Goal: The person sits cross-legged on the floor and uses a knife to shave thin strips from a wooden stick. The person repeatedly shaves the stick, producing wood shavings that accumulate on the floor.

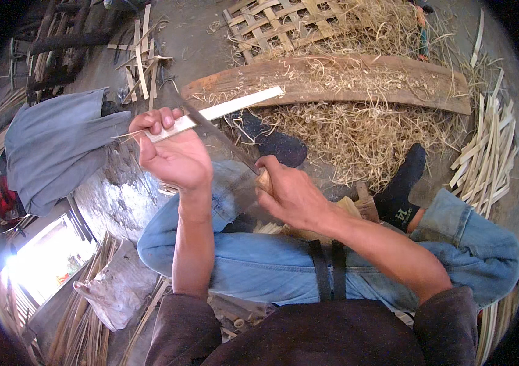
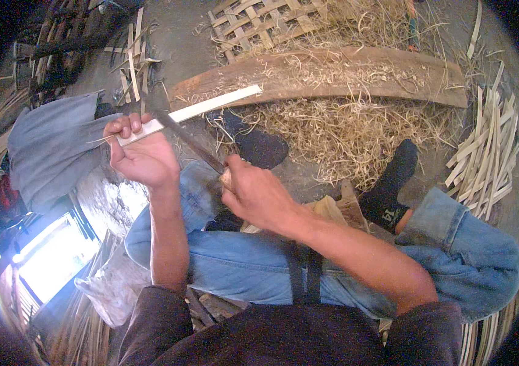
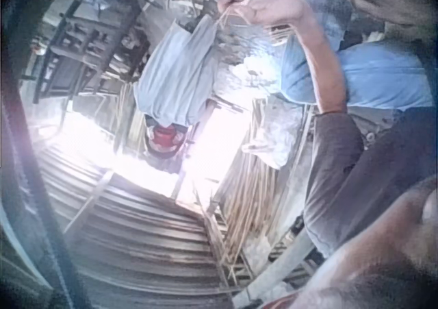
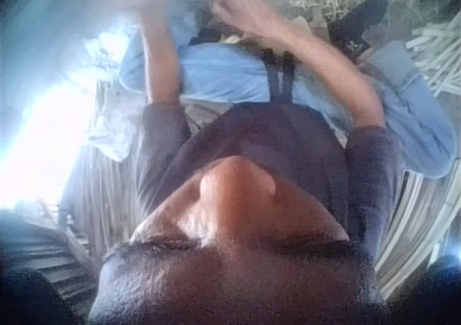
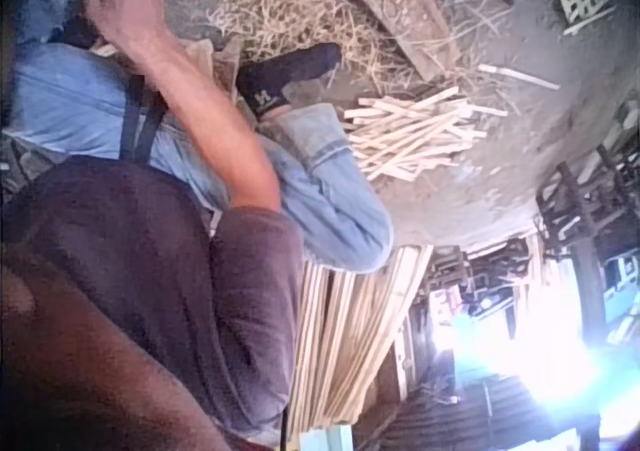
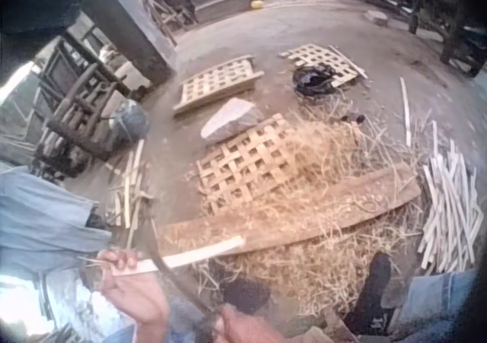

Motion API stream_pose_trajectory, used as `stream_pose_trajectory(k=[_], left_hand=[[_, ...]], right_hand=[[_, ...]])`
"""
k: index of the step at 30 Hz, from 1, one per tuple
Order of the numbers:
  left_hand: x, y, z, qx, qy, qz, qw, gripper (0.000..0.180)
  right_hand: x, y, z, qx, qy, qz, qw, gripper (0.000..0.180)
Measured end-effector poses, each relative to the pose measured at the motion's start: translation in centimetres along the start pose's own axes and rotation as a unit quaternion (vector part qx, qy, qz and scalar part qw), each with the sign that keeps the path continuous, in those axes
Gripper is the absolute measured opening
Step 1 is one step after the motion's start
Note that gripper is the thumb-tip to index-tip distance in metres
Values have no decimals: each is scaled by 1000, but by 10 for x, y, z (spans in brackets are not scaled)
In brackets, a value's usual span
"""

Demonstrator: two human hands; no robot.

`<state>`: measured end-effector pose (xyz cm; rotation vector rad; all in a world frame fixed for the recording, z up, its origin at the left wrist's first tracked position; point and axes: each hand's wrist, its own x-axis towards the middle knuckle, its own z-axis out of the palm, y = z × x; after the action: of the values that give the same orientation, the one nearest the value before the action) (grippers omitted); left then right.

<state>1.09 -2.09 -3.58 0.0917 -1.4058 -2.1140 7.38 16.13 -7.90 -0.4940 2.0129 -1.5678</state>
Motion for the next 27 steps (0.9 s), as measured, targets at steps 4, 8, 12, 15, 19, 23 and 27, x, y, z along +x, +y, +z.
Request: stream_pose_trajectory(k=[4, 8, 12, 15, 19, 23, 27], left_hand=[[-1, 0, 2, 25, -35, 6, 999, 17], [-3, 0, 2, 5, -39, 5, 999, 18], [-8, -1, 4, 5, -37, 7, 999, 17], [-10, -1, 10, 12, -26, 12, 1000, 17], [-11, 4, -1, -11, -11, -16, 1000, 15], [-9, 2, 5, -6, 0, -11, 1000, 12], [-12, 3, 5, -20, -11, -23, 999, 13]], right_hand=[[12, 31, -9, -77, 4, 132, 988, 41], [8, 15, -9, 5, 23, 106, 994, 42], [5, -13, -13, 63, -30, 31, 997, 41], [12, 6, -12, 64, -72, 72, 993, 39], [7, -8, -6, 69, -47, 80, 993, 39], [17, 18, -11, 46, -32, 107, 993, 39], [18, 36, -11, 28, -33, 148, 988, 39]])
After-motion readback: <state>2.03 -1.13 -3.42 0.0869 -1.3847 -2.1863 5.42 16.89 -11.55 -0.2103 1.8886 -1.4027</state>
